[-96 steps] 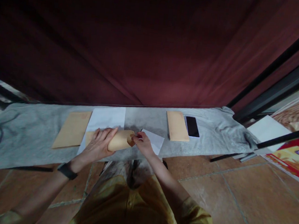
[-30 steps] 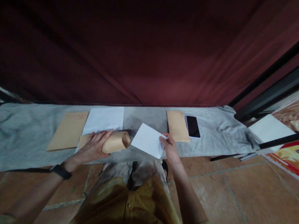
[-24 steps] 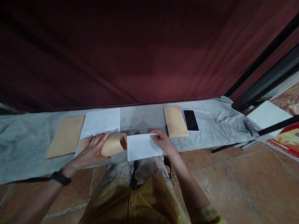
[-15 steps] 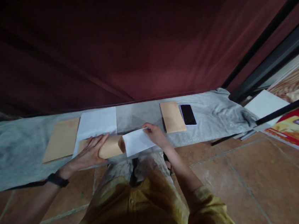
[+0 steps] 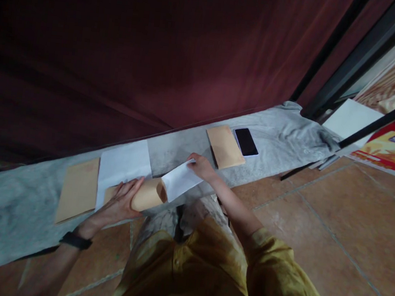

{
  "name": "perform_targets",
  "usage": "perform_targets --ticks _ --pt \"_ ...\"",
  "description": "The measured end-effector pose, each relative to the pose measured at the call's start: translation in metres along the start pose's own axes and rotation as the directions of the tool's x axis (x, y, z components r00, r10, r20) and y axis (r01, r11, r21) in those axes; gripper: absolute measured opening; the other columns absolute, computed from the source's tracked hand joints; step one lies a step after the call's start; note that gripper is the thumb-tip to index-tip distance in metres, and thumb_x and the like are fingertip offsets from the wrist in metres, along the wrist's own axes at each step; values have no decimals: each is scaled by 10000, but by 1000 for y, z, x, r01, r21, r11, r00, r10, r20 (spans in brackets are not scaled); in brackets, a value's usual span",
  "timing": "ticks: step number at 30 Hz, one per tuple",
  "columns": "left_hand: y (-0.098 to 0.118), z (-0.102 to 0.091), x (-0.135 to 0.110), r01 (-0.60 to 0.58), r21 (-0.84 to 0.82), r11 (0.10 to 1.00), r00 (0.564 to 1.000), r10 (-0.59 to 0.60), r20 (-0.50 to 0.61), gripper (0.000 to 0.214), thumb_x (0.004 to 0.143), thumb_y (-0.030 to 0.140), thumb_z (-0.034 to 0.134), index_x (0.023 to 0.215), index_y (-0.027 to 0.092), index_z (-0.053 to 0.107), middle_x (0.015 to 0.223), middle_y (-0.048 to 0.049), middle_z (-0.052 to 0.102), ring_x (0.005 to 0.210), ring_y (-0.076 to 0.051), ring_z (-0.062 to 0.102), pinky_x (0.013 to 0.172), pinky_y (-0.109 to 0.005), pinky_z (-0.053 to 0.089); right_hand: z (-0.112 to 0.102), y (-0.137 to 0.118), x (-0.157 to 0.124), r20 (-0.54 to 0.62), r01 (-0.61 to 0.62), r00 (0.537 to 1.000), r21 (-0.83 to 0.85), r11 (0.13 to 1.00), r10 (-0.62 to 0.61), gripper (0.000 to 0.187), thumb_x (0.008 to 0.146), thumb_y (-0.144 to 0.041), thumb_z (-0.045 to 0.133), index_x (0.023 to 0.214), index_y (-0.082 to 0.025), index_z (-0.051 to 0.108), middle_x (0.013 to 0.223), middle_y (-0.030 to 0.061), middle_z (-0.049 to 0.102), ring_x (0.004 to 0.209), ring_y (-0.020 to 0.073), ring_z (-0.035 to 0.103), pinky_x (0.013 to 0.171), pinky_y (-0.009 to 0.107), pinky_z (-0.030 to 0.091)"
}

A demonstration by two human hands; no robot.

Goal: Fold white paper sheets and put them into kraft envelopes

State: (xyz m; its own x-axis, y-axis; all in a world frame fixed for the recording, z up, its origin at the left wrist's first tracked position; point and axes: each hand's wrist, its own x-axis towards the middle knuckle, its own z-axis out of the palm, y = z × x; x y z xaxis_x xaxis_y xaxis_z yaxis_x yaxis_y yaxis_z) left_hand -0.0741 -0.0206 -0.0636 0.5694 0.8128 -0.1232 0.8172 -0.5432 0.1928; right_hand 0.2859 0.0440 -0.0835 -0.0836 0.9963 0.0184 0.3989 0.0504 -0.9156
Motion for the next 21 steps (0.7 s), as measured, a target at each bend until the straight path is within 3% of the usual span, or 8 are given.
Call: perform_targets --ticks 6,11,21 --pt "-2 3 3 4 -15 1000 1000 -4 19 1250 683 474 803 1615 252 1 1537 -186 411 1445 -394 373 1207 -602 216 10 14 5 -14 -94 995 131 987 96 108 735 -202 620 831 -220 666 627 -59 584 580 119 522 542 214 389" --pt "-6 7 5 8 -46 999 1000 -7 24 1288 647 457 829 1615 261 1 1544 -179 408 1438 -399 383 1206 -590 229 27 22 -10 -146 -112 981 108 988 127 102 756 -197 613 838 -232 662 665 -47 617 636 139 561 601 233 440" --pt "-2 3 10 -2 -68 998 998 6 64 1309 618 424 847 1614 242 16 1545 -181 383 1436 -378 377 1192 -535 286 41 10 -29 -145 10 989 97 995 4 93 855 -250 580 924 -244 642 790 -17 665 720 153 596 711 255 462"
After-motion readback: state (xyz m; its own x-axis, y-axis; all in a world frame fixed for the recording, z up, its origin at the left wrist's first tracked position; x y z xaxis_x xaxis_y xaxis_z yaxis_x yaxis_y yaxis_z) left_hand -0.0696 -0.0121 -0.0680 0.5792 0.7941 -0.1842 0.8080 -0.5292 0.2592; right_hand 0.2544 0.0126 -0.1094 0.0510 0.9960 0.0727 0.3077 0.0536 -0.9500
